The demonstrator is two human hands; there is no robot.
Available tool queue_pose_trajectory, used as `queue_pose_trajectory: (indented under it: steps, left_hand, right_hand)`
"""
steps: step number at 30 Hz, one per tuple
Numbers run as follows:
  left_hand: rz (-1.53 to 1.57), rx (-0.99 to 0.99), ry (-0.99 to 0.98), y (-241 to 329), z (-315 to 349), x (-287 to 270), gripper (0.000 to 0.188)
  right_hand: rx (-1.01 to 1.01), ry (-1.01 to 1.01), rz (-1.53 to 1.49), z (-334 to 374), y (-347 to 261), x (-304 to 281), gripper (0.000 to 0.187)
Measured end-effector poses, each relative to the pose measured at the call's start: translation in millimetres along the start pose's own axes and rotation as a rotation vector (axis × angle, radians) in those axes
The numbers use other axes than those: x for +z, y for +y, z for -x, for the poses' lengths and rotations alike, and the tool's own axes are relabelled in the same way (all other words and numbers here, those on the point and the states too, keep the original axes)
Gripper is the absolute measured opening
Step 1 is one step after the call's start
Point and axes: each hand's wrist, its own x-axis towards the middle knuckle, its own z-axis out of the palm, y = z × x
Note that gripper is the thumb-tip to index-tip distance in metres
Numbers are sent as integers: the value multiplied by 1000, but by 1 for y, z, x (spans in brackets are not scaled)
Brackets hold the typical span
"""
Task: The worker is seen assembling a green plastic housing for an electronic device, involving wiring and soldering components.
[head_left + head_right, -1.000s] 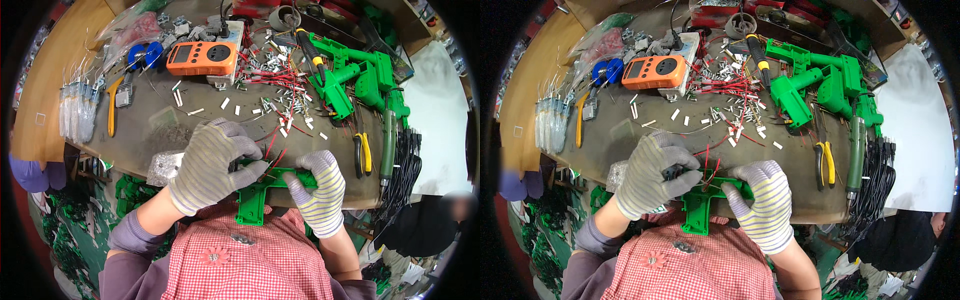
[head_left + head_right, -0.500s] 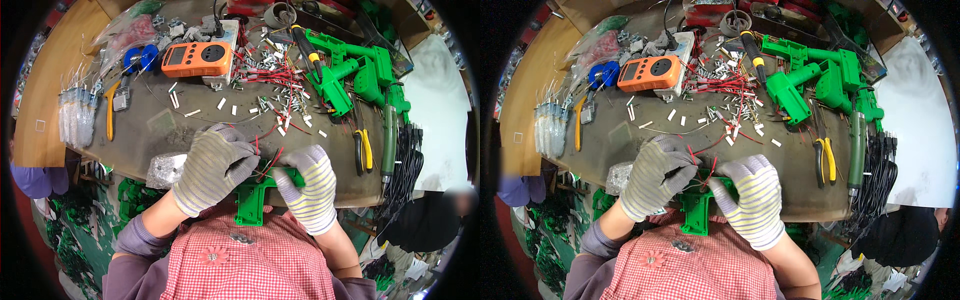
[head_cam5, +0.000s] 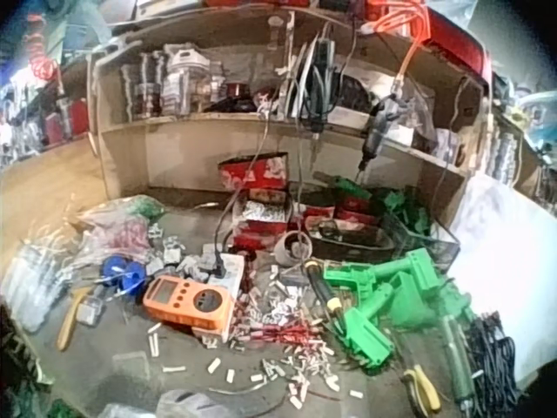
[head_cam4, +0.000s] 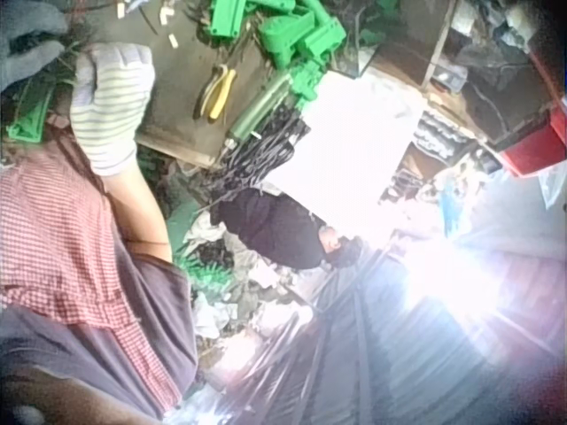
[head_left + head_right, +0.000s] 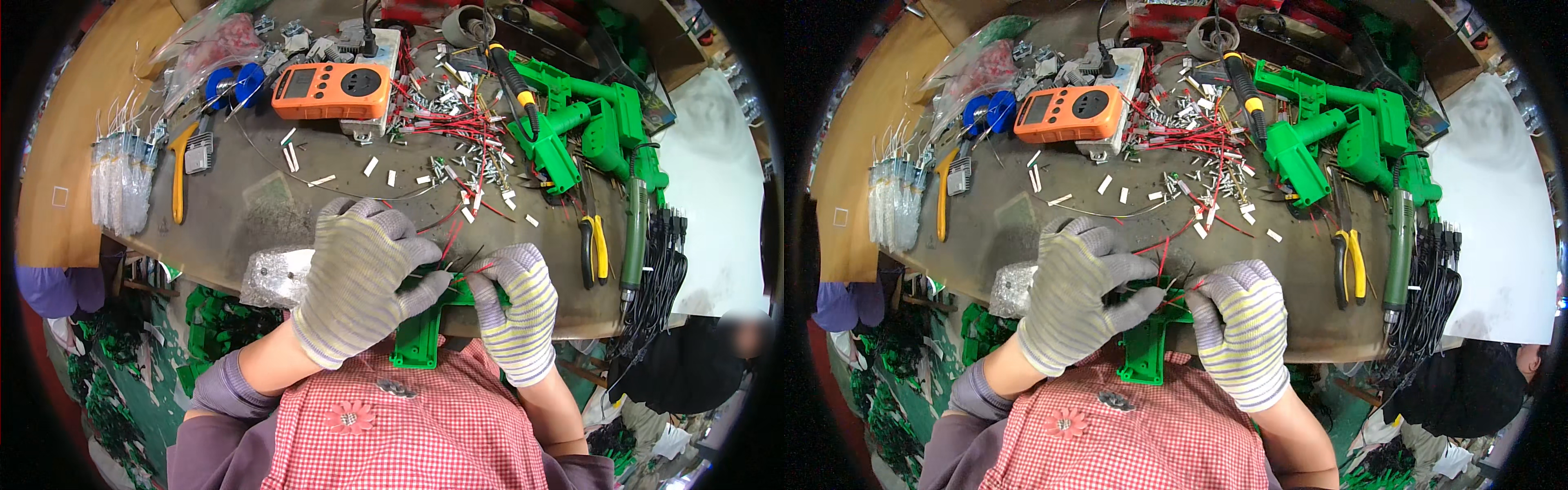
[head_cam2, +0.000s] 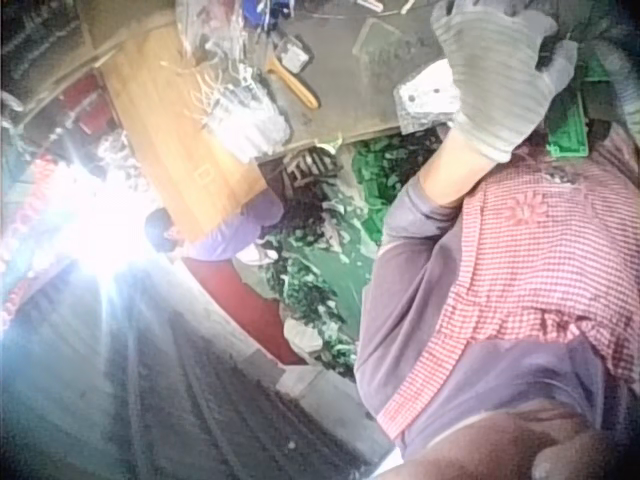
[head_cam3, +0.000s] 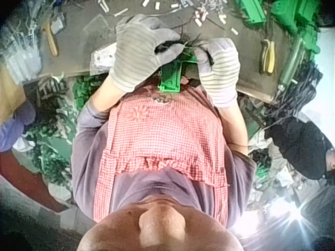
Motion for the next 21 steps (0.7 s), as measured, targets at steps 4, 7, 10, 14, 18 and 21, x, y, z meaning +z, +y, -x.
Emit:
queue_pose_trajectory:
  steps: [4, 7, 10, 14, 18, 21]
  left_hand:
    - [-74, 70, 57, 1, -7, 13, 17]
    - [-107, 58, 19, 3, -8, 14, 14]
    - [-125, 44, 32, -1, -3, 12, 11]
    - [-15, 47, 32, -11, 4, 7, 10]
    - [34, 70, 42, -16, 9, 7, 14]
    - [162, 57, 5, -16, 12, 6, 19]
  right_hand:
    - [19, 16, -12, 1, 0, 0, 20]
    - [7, 22, -9, 2, 2, 0, 21]
    - [17, 16, -47, 3, 3, 1, 22]
    - [25, 19, -44, 3, 3, 0, 22]
    - [15, 19, -30, 3, 3, -1, 22]
    - [36, 1, -53, 2, -2, -2, 21]
